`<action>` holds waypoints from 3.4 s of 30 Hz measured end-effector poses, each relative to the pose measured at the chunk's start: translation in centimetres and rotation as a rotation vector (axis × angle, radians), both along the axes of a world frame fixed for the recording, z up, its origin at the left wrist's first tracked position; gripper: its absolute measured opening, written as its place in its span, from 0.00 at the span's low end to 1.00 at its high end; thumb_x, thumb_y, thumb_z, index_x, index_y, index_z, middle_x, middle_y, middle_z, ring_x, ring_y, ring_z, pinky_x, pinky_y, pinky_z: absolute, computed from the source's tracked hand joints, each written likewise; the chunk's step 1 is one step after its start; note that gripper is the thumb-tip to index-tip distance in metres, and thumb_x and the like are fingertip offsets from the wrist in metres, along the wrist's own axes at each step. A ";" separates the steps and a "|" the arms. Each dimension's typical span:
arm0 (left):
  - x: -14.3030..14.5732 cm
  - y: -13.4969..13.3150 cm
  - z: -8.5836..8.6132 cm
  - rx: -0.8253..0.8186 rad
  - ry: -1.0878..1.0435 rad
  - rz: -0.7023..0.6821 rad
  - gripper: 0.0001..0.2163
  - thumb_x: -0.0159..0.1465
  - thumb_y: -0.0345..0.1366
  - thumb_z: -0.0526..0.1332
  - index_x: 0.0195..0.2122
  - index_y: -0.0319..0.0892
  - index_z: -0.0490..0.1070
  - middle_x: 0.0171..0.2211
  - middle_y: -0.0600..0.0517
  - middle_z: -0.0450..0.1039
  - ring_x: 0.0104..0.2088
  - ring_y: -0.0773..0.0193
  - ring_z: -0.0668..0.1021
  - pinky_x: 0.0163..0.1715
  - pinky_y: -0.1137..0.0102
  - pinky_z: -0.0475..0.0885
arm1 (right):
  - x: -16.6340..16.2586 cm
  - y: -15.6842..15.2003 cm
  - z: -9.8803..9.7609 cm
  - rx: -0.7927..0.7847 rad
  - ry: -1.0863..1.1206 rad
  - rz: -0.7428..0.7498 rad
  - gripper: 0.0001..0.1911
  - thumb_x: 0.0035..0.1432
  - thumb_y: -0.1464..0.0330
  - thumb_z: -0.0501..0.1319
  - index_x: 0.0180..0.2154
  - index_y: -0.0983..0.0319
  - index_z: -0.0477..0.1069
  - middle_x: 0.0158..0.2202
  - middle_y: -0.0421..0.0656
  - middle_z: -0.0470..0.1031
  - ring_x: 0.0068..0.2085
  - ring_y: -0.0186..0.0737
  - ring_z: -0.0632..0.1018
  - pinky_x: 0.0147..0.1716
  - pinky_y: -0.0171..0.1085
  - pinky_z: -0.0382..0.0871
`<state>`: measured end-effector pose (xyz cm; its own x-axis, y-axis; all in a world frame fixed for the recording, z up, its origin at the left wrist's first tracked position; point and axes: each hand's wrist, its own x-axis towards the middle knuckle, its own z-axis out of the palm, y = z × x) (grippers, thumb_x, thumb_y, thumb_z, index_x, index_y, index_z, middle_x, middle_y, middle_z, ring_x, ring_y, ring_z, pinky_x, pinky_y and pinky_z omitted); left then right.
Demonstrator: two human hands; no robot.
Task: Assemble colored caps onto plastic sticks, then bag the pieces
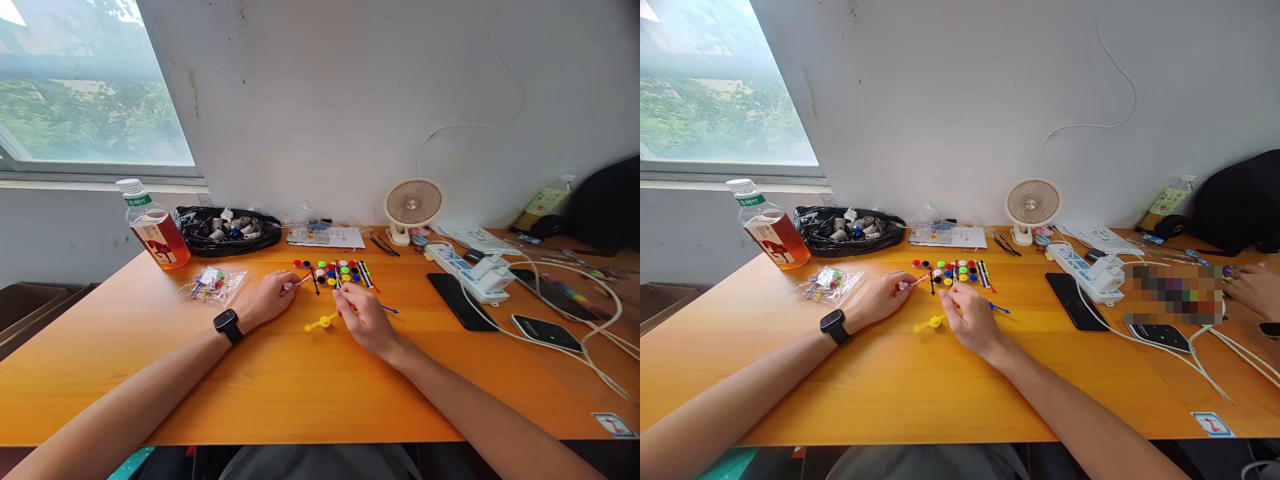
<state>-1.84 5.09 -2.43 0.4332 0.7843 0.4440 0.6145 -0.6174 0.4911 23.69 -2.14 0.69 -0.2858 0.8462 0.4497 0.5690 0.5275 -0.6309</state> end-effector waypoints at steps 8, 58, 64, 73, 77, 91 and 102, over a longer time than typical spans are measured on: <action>-0.8 0.8 -0.5 -0.214 -0.190 0.032 0.11 0.67 0.43 0.62 0.44 0.46 0.81 0.42 0.51 0.84 0.40 0.57 0.82 0.38 0.69 0.75 | 0.1 0.1 -0.4 0.018 0.021 0.007 0.27 0.77 0.54 0.49 0.26 0.60 0.66 0.31 0.43 0.69 0.33 0.40 0.72 0.36 0.39 0.64; -0.7 1.1 -0.8 -0.299 -0.419 0.088 0.12 0.68 0.47 0.64 0.44 0.45 0.76 0.38 0.50 0.84 0.39 0.57 0.84 0.36 0.69 0.75 | -0.3 -1.1 0.0 0.142 -0.262 0.359 0.10 0.65 0.65 0.68 0.48 0.58 0.75 0.48 0.48 0.77 0.53 0.50 0.73 0.55 0.49 0.71; -0.7 0.8 -0.4 -0.280 -0.382 0.087 0.12 0.69 0.47 0.63 0.44 0.45 0.76 0.42 0.49 0.84 0.42 0.56 0.84 0.38 0.69 0.74 | -0.2 -1.0 0.0 0.140 -0.277 0.363 0.12 0.65 0.66 0.68 0.49 0.59 0.75 0.49 0.48 0.77 0.54 0.49 0.73 0.57 0.49 0.70; -0.6 0.7 -0.1 -0.249 -0.350 0.076 0.11 0.69 0.46 0.61 0.44 0.45 0.76 0.42 0.49 0.83 0.43 0.56 0.84 0.39 0.68 0.75 | -0.1 -1.0 0.0 0.108 -0.308 0.390 0.11 0.65 0.69 0.67 0.49 0.58 0.75 0.50 0.47 0.77 0.57 0.50 0.72 0.59 0.49 0.68; -0.6 0.9 -0.6 -0.216 -0.347 0.071 0.10 0.69 0.44 0.61 0.44 0.46 0.76 0.43 0.49 0.82 0.43 0.57 0.83 0.41 0.68 0.77 | -0.1 -0.9 -0.3 0.112 -0.358 0.380 0.10 0.66 0.73 0.62 0.48 0.59 0.75 0.48 0.46 0.78 0.53 0.47 0.74 0.55 0.45 0.67; 1.5 -2.4 1.0 -0.039 -0.075 -0.211 0.10 0.73 0.37 0.56 0.44 0.45 0.78 0.43 0.47 0.81 0.41 0.58 0.82 0.45 0.66 0.76 | 1.3 -0.3 0.8 0.157 -0.947 0.058 0.11 0.57 0.82 0.59 0.38 0.63 0.72 0.39 0.50 0.80 0.42 0.49 0.77 0.41 0.44 0.59; 2.9 -3.7 0.6 -0.092 -0.040 -0.372 0.10 0.73 0.39 0.59 0.51 0.48 0.78 0.46 0.46 0.81 0.44 0.56 0.82 0.49 0.64 0.77 | 1.4 -0.2 1.2 0.256 -0.764 -0.014 0.07 0.65 0.77 0.58 0.41 0.62 0.71 0.42 0.50 0.78 0.45 0.50 0.73 0.44 0.45 0.61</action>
<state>1.07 1.41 -1.83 0.6793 0.6142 0.4016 0.3359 -0.7468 0.5740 25.08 -2.35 1.94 -0.5831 0.7492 0.3142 0.8019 0.5928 0.0745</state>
